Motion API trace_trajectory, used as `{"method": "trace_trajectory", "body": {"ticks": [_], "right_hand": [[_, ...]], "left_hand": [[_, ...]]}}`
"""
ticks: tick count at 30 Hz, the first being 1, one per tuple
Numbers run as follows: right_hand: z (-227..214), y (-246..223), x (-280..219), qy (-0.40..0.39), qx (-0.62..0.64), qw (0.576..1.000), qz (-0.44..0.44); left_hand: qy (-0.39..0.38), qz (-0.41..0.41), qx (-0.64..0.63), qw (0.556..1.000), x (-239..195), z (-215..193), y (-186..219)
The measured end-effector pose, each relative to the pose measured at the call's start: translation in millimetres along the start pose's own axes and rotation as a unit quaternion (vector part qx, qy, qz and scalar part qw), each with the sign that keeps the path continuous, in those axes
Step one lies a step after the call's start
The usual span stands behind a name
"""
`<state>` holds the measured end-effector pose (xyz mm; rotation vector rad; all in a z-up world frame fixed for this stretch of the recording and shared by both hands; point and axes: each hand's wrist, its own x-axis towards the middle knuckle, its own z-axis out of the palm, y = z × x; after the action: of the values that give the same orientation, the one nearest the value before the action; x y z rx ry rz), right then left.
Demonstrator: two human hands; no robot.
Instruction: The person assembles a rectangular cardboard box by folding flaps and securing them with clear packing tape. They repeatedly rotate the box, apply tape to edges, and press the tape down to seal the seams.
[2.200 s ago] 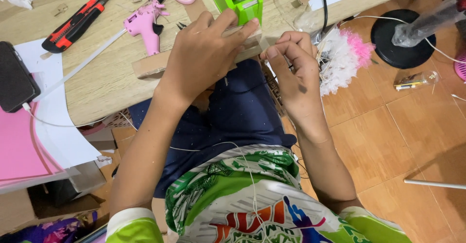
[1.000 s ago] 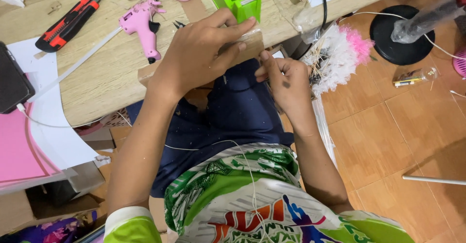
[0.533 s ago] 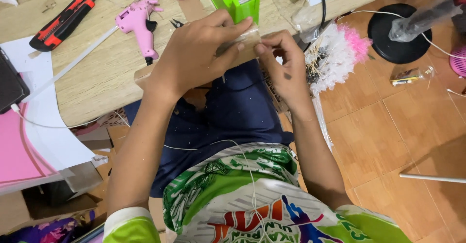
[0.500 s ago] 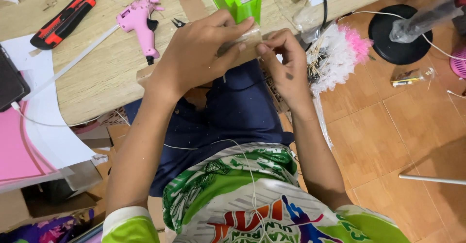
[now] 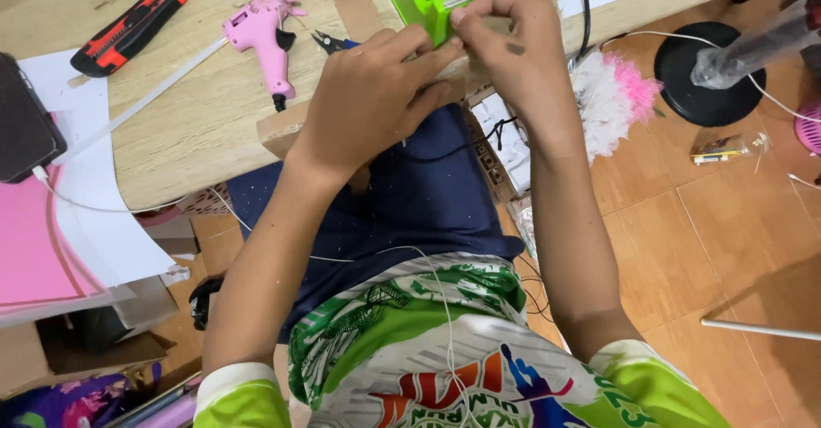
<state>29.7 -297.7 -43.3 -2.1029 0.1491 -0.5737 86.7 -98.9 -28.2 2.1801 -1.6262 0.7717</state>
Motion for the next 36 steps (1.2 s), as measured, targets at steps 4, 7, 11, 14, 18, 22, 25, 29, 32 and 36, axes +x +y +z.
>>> {"method": "trace_trajectory", "body": {"ticks": [4,7,11,14,18,22,25,29,32,36], "right_hand": [[4,19,0,0.023,-0.035,0.995,-0.089],[0,3,-10,0.045,-0.028,0.989,-0.137],[-14,-31,-33,0.009,0.063,0.990,-0.122],[-17,-45,-47,-0.045,0.136,0.985,-0.093],[-8,-65,-53,-0.083,0.125,0.986,-0.072],[3,-99,-58,-0.102,0.132,0.984,-0.062],[13,-124,-64,-0.127,0.163,0.977,-0.059],[33,-115,-70,-0.158,0.238,0.958,-0.010],[43,-106,-73,-0.159,0.292,0.943,0.003],[44,-116,-78,-0.127,0.316,0.940,0.010]], "left_hand": [[0.023,0.017,0.043,0.999,-3,10,-3],[0.029,0.015,0.092,0.995,0,8,0],[0.008,0.005,-0.015,1.000,-10,-12,8],[0.005,0.014,-0.053,0.998,-23,-31,16],[-0.002,0.032,-0.007,0.999,-36,-79,26],[0.030,0.036,0.071,0.996,-45,-112,34],[0.044,0.041,0.163,0.985,-55,-129,36],[0.061,0.071,0.258,0.962,-68,-140,37],[0.078,0.088,0.258,0.959,-76,-144,35],[0.103,0.130,0.255,0.953,-80,-149,28]]}}
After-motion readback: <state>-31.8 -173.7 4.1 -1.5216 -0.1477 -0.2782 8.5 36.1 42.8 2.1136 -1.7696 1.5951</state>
